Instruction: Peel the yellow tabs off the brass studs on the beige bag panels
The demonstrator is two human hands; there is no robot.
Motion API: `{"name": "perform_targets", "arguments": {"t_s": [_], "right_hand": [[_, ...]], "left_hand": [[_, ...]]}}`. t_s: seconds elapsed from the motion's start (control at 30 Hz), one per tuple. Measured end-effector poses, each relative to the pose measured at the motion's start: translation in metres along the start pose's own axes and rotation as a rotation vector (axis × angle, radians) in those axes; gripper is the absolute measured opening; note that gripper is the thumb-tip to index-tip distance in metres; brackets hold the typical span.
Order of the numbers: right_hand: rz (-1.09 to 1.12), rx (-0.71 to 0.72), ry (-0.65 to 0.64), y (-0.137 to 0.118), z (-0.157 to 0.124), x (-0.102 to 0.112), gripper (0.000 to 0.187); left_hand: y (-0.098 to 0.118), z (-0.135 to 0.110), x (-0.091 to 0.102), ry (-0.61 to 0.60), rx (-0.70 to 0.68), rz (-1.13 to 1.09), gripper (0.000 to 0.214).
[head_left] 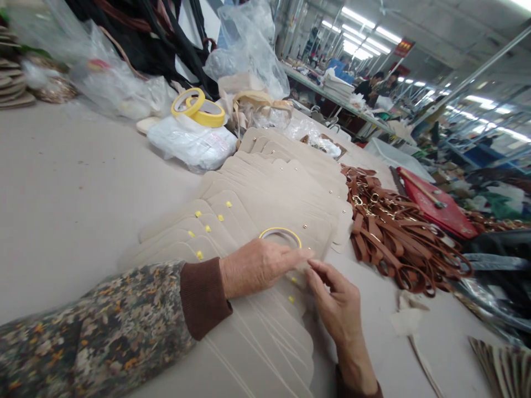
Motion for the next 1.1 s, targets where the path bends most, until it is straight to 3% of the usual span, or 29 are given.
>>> {"name": "perform_targets", "arguments": {"t_s": [0.07, 0.17, 0.27, 0.43, 0.5, 0.57, 0.7, 0.83, 0.97, 1.1], "right_hand": [[0.007, 0.088, 0.083, -0.012, -0.002, 0.005, 0.020], [-0.023, 0.242, 0.090, -0.033, -0.003, 0.000, 0.014], [-0.086, 0.337, 0.075, -0.046, -0.003, -0.009, 0.014], [-0.213, 0.392, 0.189, -0.053, -0.006, -0.007, 0.011], [-0.218, 0.347, 0.221, -0.052, -0.006, -0.005, 0.010], [-0.133, 0.212, 0.221, -0.044, -0.003, -0.004, 0.009], [0.335, -0.201, 0.117, -0.009, 0.001, -0.019, 0.019], [0.660, -0.432, 0.141, 0.023, 0.000, -0.026, 0.026], [0.624, -0.520, 0.173, 0.052, 0.003, -0.014, 0.032], [0.427, -0.455, 0.113, 0.051, 0.014, -0.010, 0.039]], "left_hand": [[0.000, -0.001, -0.003, 0.000, 0.000, 0.016, 0.040], [0.001, -0.002, -0.008, -0.027, -0.004, 0.025, 0.042], [0.002, -0.001, -0.007, -0.027, 0.003, 0.010, 0.036], [0.001, 0.003, -0.002, -0.038, 0.043, -0.027, 0.010], [-0.002, 0.004, 0.000, -0.026, 0.068, 0.010, 0.009], [-0.003, 0.005, 0.001, -0.004, 0.073, 0.068, 0.012], [0.001, 0.004, 0.006, 0.056, 0.049, 0.125, 0.014], [0.011, 0.003, 0.012, 0.101, 0.021, 0.120, 0.014], [0.006, 0.003, 0.009, 0.079, 0.064, 0.160, 0.016], [-0.014, 0.005, -0.010, -0.069, 0.164, 0.219, 0.011]]}}
Point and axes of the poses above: each hand's wrist, its own z-axis towards the middle knuckle, its own x-axis out of the back of the hand, y = z × x, the point moved 9 cm from there along z, towards the middle knuckle, and after that the axes turned 3 degrees about -y, right-handed, at the moved point
